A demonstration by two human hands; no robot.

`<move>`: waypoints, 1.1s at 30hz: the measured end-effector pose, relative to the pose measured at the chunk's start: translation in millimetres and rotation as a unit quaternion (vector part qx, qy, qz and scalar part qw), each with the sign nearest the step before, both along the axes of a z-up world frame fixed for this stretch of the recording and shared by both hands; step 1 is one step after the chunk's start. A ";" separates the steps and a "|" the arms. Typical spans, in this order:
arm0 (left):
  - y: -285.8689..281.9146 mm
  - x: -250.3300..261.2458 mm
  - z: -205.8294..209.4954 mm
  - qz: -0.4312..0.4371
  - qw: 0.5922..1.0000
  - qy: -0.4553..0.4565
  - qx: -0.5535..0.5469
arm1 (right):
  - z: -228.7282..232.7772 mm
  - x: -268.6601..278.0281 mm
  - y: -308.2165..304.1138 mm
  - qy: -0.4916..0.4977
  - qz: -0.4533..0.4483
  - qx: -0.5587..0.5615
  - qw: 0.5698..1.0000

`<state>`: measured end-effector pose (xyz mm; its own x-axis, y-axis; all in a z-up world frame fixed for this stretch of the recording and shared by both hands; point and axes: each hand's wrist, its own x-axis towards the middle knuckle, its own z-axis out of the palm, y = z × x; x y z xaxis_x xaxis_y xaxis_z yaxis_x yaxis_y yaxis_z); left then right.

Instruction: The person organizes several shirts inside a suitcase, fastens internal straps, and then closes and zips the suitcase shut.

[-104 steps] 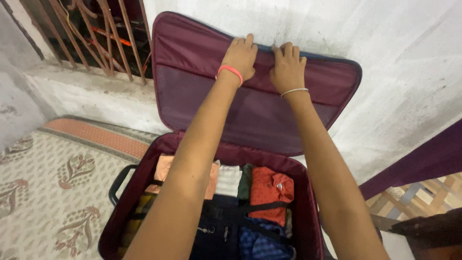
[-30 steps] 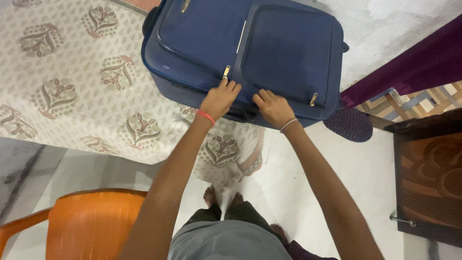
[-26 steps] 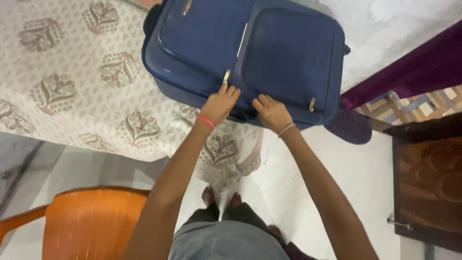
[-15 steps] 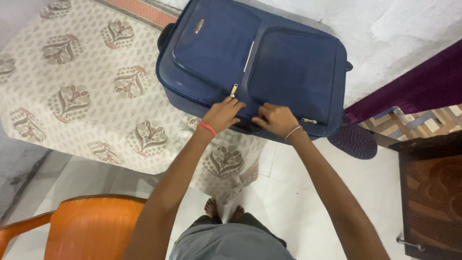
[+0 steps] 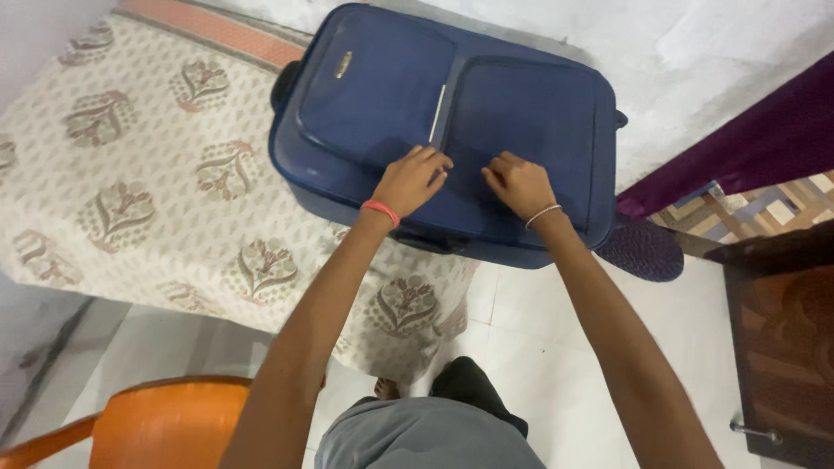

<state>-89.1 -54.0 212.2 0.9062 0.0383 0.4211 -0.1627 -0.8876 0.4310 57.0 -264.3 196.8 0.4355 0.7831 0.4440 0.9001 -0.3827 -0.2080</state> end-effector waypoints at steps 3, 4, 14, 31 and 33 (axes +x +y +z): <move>-7.5 21.9 -1.7 -0.004 1.000 0.011 -0.009 | 1.4 29.8 -12.0 0.027 -0.047 0.025 0.998; -10.3 29.4 -3.6 -0.006 1.000 0.013 -0.011 | 2.1 43.1 -15.5 0.036 -0.071 0.025 0.996; -45.1 157.4 -14.6 -0.016 0.999 0.013 -0.041 | -34.4 225.4 -76.5 0.141 -0.092 0.196 0.966; -123.6 385.2 -57.0 0.031 0.999 0.026 -0.035 | -143.8 469.4 -60.1 0.577 -0.004 0.171 0.799; -121.1 401.2 -65.2 0.064 0.998 0.019 -0.015 | -146.8 480.1 -34.7 0.585 0.013 0.135 0.800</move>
<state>312.1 -175.1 146.9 0.9081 0.1672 0.3839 -0.0317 -0.8867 0.4613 537.1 -299.0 50.0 0.6619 0.7427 -0.1014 0.0357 -0.1663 -0.9854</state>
